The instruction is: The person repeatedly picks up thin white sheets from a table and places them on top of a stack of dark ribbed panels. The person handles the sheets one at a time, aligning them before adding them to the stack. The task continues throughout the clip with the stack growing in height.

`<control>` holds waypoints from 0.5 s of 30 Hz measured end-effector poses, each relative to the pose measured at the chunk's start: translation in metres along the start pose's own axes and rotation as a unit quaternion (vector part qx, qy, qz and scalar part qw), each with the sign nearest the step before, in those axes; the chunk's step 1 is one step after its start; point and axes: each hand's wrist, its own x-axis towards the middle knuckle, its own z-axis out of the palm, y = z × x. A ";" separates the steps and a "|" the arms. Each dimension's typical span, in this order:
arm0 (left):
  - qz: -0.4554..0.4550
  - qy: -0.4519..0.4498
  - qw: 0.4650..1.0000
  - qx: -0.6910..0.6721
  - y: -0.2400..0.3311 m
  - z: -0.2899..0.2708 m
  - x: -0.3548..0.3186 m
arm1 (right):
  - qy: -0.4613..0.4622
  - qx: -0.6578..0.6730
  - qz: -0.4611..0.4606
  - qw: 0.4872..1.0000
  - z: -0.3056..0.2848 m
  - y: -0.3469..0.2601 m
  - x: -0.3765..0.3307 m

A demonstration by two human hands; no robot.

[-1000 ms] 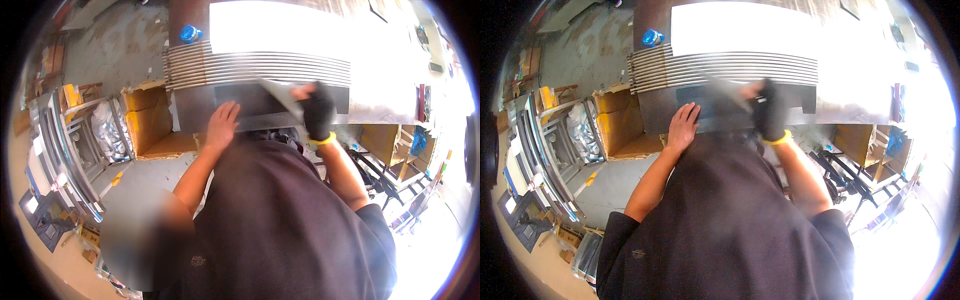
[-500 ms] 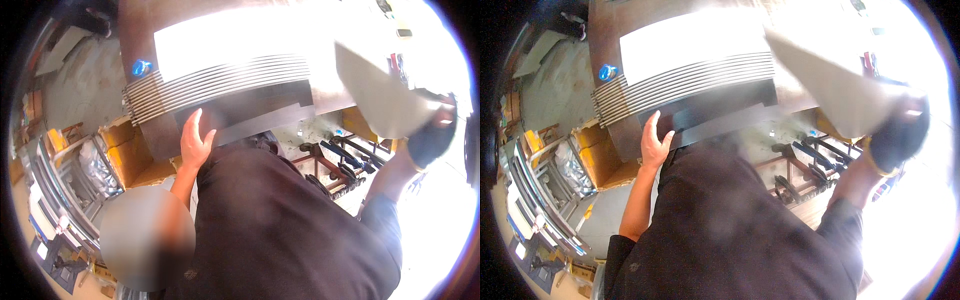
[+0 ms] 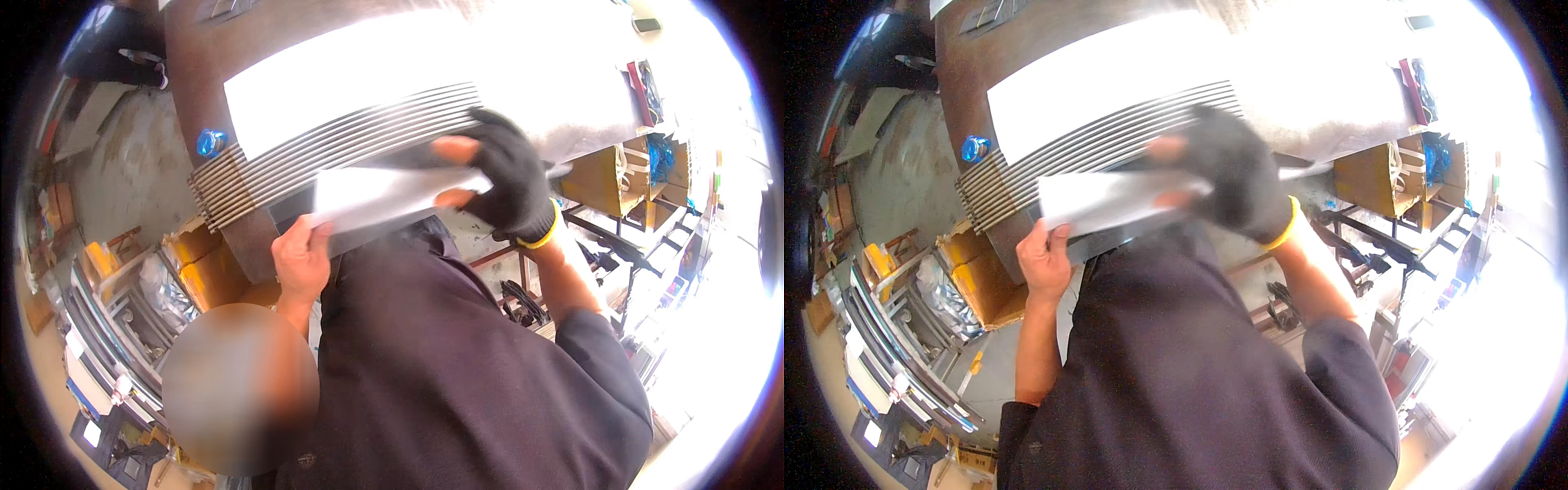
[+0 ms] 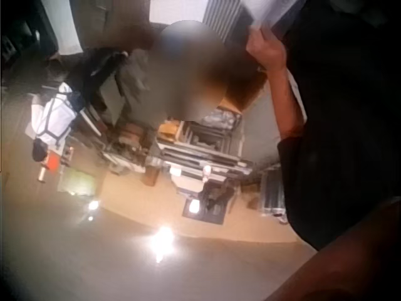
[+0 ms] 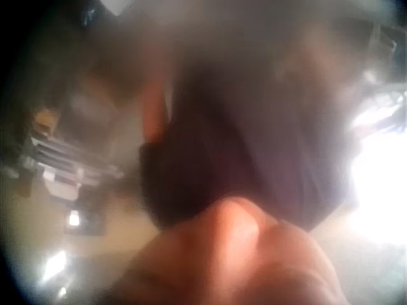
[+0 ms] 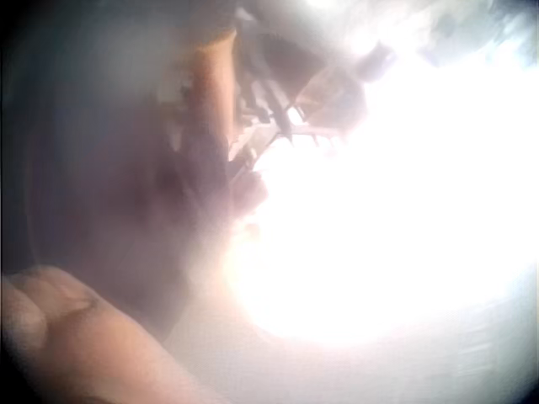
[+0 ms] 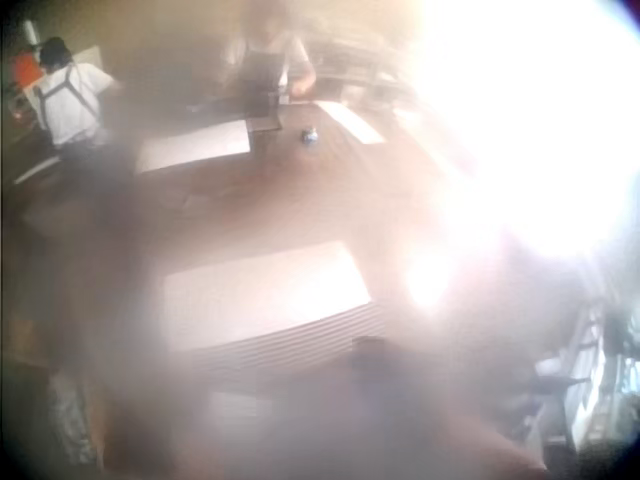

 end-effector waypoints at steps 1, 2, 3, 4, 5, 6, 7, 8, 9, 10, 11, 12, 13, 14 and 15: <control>-0.041 0.030 0.999 -0.007 -0.007 0.000 -0.003 | 0.063 -0.057 0.055 0.995 -0.005 0.012 -0.018; -0.025 0.059 0.998 0.001 -0.016 0.001 -0.004 | 0.152 -0.109 0.141 0.972 0.004 0.037 -0.049; -0.012 0.088 0.996 0.012 -0.026 -0.001 -0.007 | 0.253 -0.089 0.198 0.943 0.012 0.062 -0.073; -0.023 0.089 0.996 -0.017 -0.038 -0.003 -0.011 | 0.320 -0.129 0.279 0.896 0.022 0.093 -0.103; -0.036 0.092 0.995 -0.020 -0.046 -0.002 -0.012 | 0.386 -0.016 0.396 0.833 0.033 0.117 -0.128; -0.049 0.095 0.994 -0.022 -0.052 -0.001 -0.012 | 0.382 0.010 0.476 0.792 0.041 0.148 -0.158; -0.063 0.096 0.993 -0.025 -0.058 -0.001 -0.011 | 0.329 0.052 0.540 0.773 0.050 0.168 -0.180; -0.102 0.078 0.991 -0.026 -0.063 -0.004 -0.012 | 0.271 0.097 0.599 0.747 0.063 0.191 -0.206; -0.107 0.075 0.990 -0.047 -0.069 -0.004 -0.012 | 0.225 0.057 0.595 0.769 0.087 0.241 -0.258; -0.115 0.079 0.988 -0.061 -0.077 -0.003 -0.015 | 0.158 0.023 0.611 0.776 0.096 0.252 -0.253; -0.121 0.080 0.986 -0.077 -0.079 -0.002 -0.015 | 0.092 -0.013 0.624 0.776 0.102 0.256 -0.250; -0.127 0.078 0.986 -0.072 -0.080 -0.003 -0.015 | 0.080 -0.039 0.599 0.796 0.106 0.254 -0.244; -0.134 0.077 0.986 -0.067 -0.079 -0.004 -0.016 | 0.068 -0.065 0.573 0.814 0.105 0.246 -0.227; -0.139 0.074 0.985 -0.063 -0.079 -0.003 -0.016 | 0.057 -0.092 0.546 0.831 0.103 0.240 -0.217; -0.136 0.074 0.986 -0.062 -0.079 -0.002 -0.016 | 0.060 -0.091 0.554 0.826 0.104 0.239 -0.212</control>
